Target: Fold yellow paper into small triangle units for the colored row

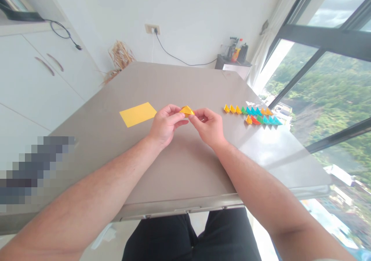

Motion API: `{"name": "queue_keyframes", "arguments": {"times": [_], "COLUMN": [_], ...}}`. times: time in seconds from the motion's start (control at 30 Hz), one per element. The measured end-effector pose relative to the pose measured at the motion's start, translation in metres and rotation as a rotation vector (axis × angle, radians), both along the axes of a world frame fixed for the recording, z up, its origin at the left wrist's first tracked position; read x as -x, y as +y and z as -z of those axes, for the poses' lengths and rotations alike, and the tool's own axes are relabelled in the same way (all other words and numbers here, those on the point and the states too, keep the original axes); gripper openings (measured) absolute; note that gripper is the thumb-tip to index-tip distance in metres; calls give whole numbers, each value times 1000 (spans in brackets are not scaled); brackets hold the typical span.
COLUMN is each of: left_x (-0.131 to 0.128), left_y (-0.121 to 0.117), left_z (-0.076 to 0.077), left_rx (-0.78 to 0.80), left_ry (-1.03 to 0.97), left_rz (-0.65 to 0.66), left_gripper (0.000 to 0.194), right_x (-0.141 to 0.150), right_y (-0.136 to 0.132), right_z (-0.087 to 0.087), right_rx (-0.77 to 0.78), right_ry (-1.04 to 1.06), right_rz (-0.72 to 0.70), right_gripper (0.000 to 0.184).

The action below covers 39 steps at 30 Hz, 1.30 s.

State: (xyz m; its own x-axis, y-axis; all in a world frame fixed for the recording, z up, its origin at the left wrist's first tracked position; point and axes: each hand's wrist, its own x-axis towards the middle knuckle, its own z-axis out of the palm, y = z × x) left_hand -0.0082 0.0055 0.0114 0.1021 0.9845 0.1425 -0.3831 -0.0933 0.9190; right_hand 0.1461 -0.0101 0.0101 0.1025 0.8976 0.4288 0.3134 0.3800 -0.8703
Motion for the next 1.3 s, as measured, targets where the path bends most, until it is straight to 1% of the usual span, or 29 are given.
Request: {"name": "queue_keyframes", "arguments": {"times": [0.2,0.4,0.6,0.7,0.77,0.9,1.0,1.1,1.2,1.3], "left_x": [0,-1,0,1,1,0,0,-1,-2,-3], "left_y": [-1,-5,-5,-4,-4,-5,-5,-5,-5,-6], "left_z": [0,-2,-1,0,0,-1,-2,-1,-2,-3], "left_rx": [-35,-43,-34,-45,-53,-51,-78,-129,-150,-155], "left_ry": [25,65,94,89,83,107,125,125,132,149], "left_rz": [-21,-35,-50,-59,-67,-87,-123,-147,-167,-196], "left_gripper": [19,18,21,24,28,44,36,29,29,29], "right_x": [1,2,2,1,1,0,-1,-2,-3,-2], "right_y": [-1,0,-1,-2,-2,0,1,0,-1,-2], "right_z": [1,3,1,-1,-1,-1,1,1,-1,-3], "right_rx": [-16,-45,-28,0,34,87,108,100,85,97], "right_ry": [42,94,79,95,113,159,183,148,122,120], "right_rz": [-5,-8,10,-16,-39,-55,-83,-121,-139,-122], "right_gripper": [20,16,19,20,25,25,27,27,26,29]}}
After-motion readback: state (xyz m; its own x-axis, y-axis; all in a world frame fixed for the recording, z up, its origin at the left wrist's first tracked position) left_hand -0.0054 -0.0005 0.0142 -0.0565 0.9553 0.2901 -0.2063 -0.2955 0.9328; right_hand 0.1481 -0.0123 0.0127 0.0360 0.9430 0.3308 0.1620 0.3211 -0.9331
